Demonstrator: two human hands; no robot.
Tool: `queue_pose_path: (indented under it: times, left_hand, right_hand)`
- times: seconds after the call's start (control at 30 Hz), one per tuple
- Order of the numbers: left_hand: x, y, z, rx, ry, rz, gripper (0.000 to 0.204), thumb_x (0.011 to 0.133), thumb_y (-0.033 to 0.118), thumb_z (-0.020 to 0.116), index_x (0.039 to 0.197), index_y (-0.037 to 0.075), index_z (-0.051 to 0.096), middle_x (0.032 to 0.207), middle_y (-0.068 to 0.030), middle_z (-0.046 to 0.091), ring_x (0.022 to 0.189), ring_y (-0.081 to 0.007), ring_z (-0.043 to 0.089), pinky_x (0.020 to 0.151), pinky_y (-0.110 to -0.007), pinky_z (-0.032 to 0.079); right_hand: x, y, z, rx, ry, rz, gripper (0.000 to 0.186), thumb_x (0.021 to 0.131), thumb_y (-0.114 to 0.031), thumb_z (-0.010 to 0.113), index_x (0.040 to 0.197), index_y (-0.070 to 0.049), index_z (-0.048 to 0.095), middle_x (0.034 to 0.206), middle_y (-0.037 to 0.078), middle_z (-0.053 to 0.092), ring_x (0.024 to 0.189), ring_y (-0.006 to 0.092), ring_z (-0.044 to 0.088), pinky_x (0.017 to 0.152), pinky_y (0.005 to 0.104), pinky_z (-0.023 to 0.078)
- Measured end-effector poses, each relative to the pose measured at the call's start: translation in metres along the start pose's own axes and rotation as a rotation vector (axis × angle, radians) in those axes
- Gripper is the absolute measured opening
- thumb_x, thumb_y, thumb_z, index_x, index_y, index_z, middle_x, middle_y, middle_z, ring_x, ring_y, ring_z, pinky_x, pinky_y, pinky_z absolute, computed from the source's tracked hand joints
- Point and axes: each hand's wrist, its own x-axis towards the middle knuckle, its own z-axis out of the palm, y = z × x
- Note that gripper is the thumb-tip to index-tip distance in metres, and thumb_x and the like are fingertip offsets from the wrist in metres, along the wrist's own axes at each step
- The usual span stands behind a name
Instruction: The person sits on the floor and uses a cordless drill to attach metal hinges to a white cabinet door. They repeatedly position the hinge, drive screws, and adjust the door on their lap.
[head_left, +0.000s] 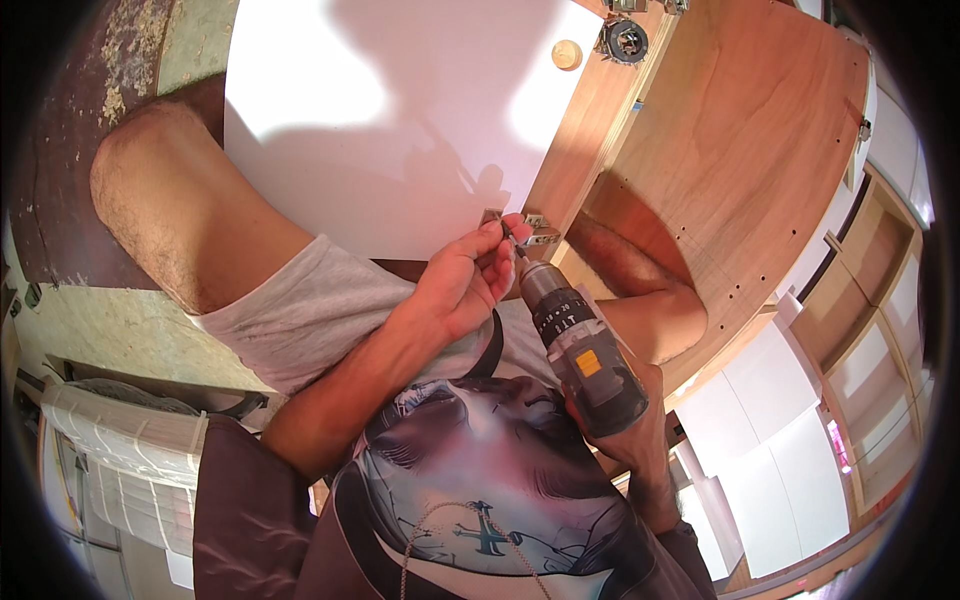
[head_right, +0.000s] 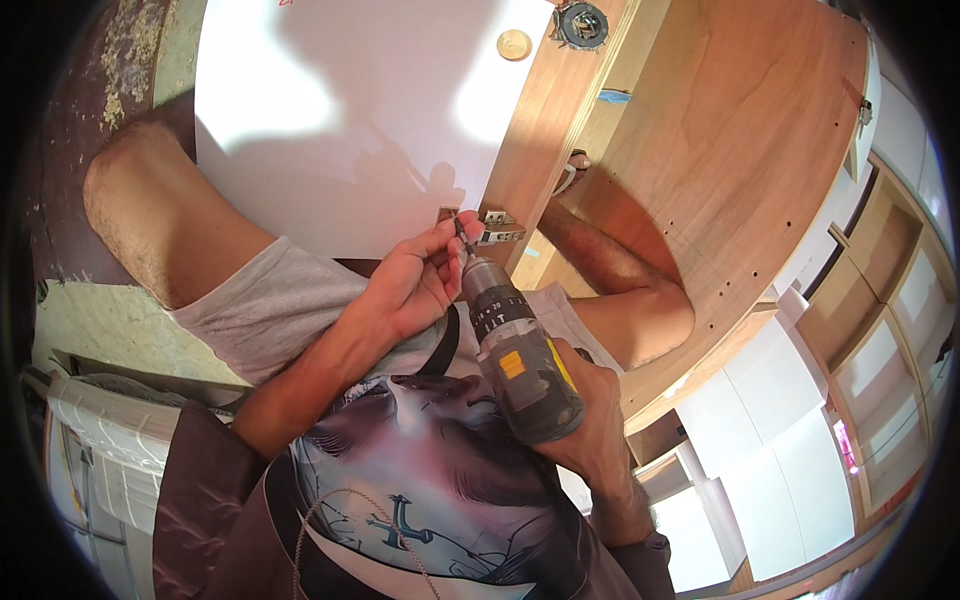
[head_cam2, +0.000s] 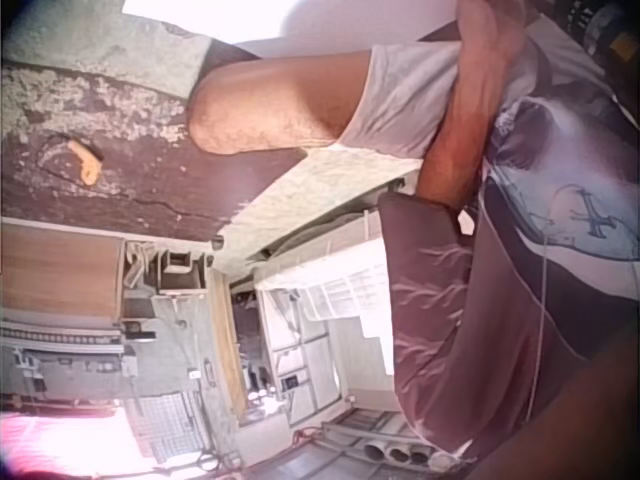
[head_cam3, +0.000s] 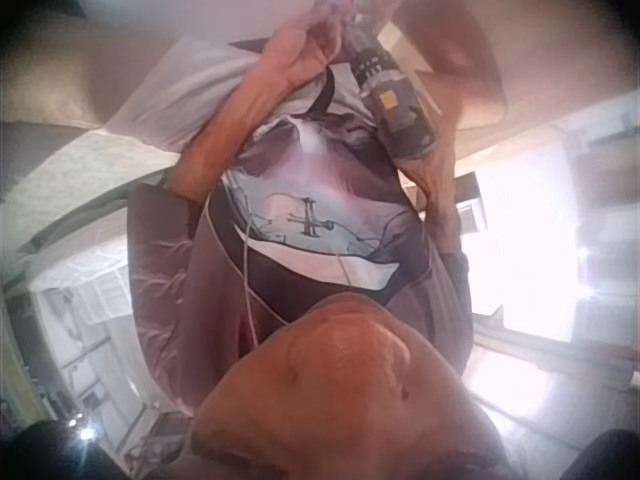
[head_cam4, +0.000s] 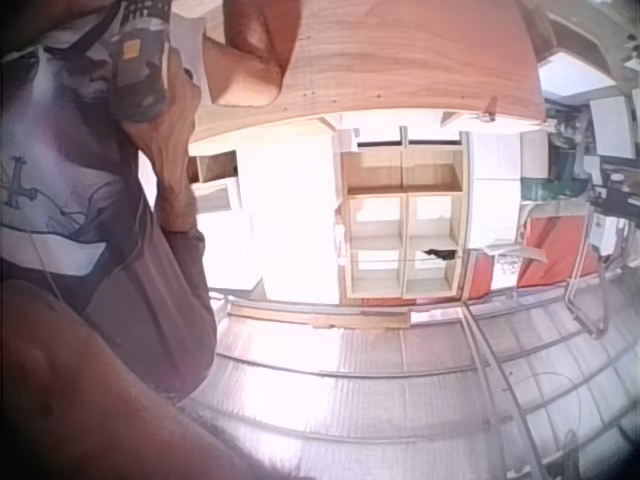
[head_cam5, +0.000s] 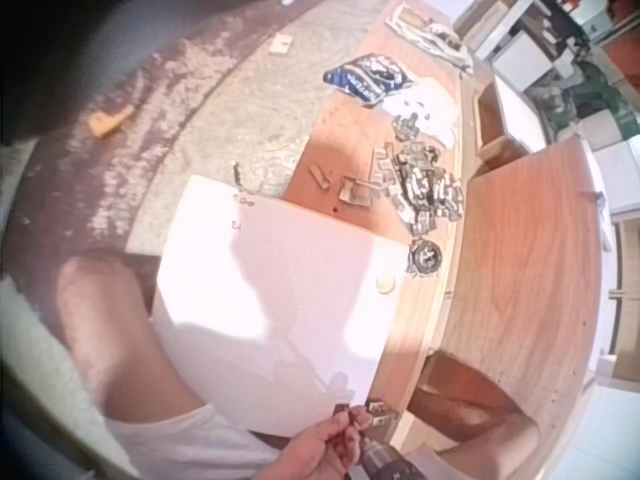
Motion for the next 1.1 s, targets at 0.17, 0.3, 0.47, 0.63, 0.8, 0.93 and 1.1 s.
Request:
queue_pose_path:
  times: [0.17, 0.3, 0.47, 0.63, 0.8, 0.93, 1.1]
  left_hand:
    - [0.000, 0.000, 0.000, 0.005, -0.018, -0.005, 0.022, 0.117, 0.021, 0.057, 0.126, 0.006, 0.070, 0.103, 0.0021, 0.075, 0.075, 0.0003, 0.064, 0.062, -0.016, 0.057]
    - [0.000, 0.000, 0.002, 0.003, -0.007, -0.008, 0.023, 0.117, 0.021, 0.057, 0.129, 0.006, 0.070, 0.101, 0.0028, 0.074, 0.074, 0.0004, 0.063, 0.062, -0.016, 0.056]
    - [0.002, -0.001, -0.002, 0.009, -0.014, -0.007, 0.023, 0.117, 0.021, 0.057, 0.130, 0.006, 0.069, 0.102, 0.0028, 0.074, 0.074, 0.0006, 0.063, 0.062, -0.016, 0.056]
    - [0.004, -0.001, -0.007, 0.025, -0.052, -0.003, 0.021, 0.116, 0.019, 0.056, 0.127, 0.007, 0.070, 0.114, -0.0016, 0.078, 0.080, 0.0013, 0.065, 0.068, -0.017, 0.057]
    - [0.002, 0.000, -0.002, 0.020, -0.024, -0.013, 0.020, 0.117, 0.018, 0.055, 0.126, 0.007, 0.070, 0.110, -0.0014, 0.077, 0.079, 0.0002, 0.065, 0.066, -0.018, 0.056]
    - [-0.017, -0.006, 0.007, 0.261, 0.160, 0.071, 0.024, 0.116, 0.024, 0.058, 0.125, 0.006, 0.070, 0.094, 0.0027, 0.070, 0.072, -0.0037, 0.060, 0.062, -0.021, 0.051]
    - [-0.080, -0.031, 0.036, 1.033, -0.043, 1.197, 0.022, 0.101, 0.031, 0.075, 0.106, 0.009, 0.072, 0.096, -0.0039, 0.067, 0.084, -0.0184, 0.062, 0.073, -0.034, 0.049]
  right_hand:
    - [0.001, 0.000, -0.001, -0.029, -0.012, -0.029, 0.050, 0.078, -0.022, 0.092, 0.119, -0.003, 0.070, 0.093, 0.019, 0.079, 0.088, 0.0417, 0.079, 0.077, 0.0414, 0.060]
    - [0.001, 0.000, -0.001, -0.017, -0.009, -0.020, 0.051, 0.077, -0.021, 0.092, 0.119, -0.003, 0.070, 0.093, 0.019, 0.079, 0.087, 0.0415, 0.079, 0.077, 0.0416, 0.060]
    - [-0.001, 0.001, -0.001, -0.025, -0.009, -0.032, 0.053, 0.077, -0.021, 0.092, 0.120, -0.003, 0.069, 0.092, 0.019, 0.078, 0.086, 0.0421, 0.079, 0.076, 0.0420, 0.060]
    - [0.001, -0.002, -0.003, -0.046, -0.022, -0.045, 0.054, 0.077, -0.022, 0.093, 0.122, -0.003, 0.068, 0.092, 0.019, 0.078, 0.087, 0.0437, 0.078, 0.076, 0.0422, 0.060]
    - [0.000, -0.009, -0.006, -0.175, -0.035, -0.026, 0.054, 0.078, -0.023, 0.093, 0.121, -0.003, 0.069, 0.092, 0.020, 0.078, 0.088, 0.0442, 0.078, 0.076, 0.0426, 0.060]
    - [-0.002, -0.015, -0.005, -0.097, -0.034, 0.013, 0.052, 0.079, -0.024, 0.092, 0.121, -0.003, 0.069, 0.092, 0.021, 0.078, 0.089, 0.0458, 0.077, 0.076, 0.0435, 0.060]
    - [-0.002, -0.012, -0.004, -0.029, -0.048, 0.058, 0.042, 0.085, -0.022, 0.086, 0.119, -0.003, 0.069, 0.089, 0.022, 0.077, 0.087, 0.0472, 0.076, 0.072, 0.0462, 0.058]
